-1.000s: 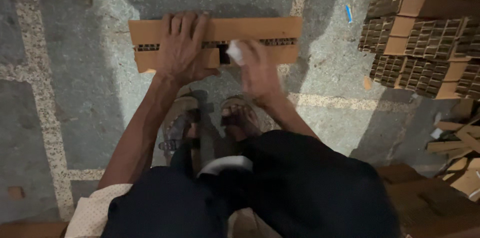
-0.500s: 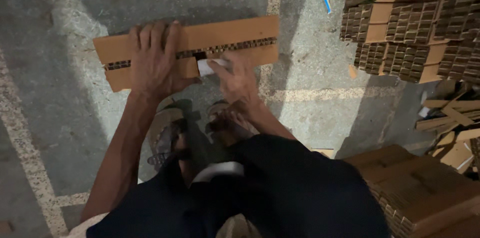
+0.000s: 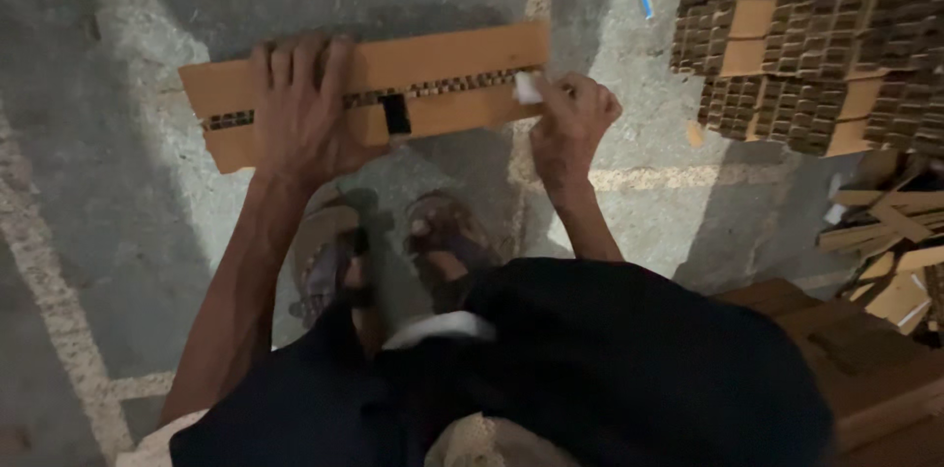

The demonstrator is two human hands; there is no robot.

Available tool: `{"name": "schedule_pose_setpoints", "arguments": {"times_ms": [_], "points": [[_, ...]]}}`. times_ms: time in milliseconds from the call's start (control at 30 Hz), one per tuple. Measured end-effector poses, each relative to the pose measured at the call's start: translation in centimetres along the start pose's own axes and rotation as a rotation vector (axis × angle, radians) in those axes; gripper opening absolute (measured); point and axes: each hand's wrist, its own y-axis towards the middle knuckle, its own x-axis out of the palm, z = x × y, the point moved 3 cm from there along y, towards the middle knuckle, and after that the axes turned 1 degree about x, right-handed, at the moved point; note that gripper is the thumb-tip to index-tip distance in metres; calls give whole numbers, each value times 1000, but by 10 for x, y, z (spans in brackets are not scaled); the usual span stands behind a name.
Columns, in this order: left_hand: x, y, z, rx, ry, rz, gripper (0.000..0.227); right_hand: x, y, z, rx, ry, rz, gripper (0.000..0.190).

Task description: The person assembles flat cardboard boxes by hand on a warehouse floor. They fold the side flaps inward, tuck the end flaps into slots, and press the seams to form rectangular boxes. The person repeats this process for multiple boxes.

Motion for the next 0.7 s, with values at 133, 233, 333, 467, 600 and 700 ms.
{"name": "schedule_pose_setpoints", "arguments": {"times_ms": [133, 233, 333, 467, 600, 700], "points": [[-1, 1, 0, -28, 49, -84, 126, -14, 8, 21, 153, -14, 20, 37], [-2, 4, 2, -48, 9, -50, 122, -21, 15, 9, 176, 143, 108, 33], [0, 1, 0, -22, -8, -39, 119, -9, 6, -51, -107, 252, 50, 33], [-4, 1, 2, 1, -38, 5, 116, 21, 16, -98, -307, 268, -89, 32], [1, -3, 0, -6, -12, 12, 117, 25, 0, -36, -104, 142, -44, 24], [3, 0, -1, -7, -15, -11, 118, 23, -29, 57, 40, -41, 64, 29]]}}
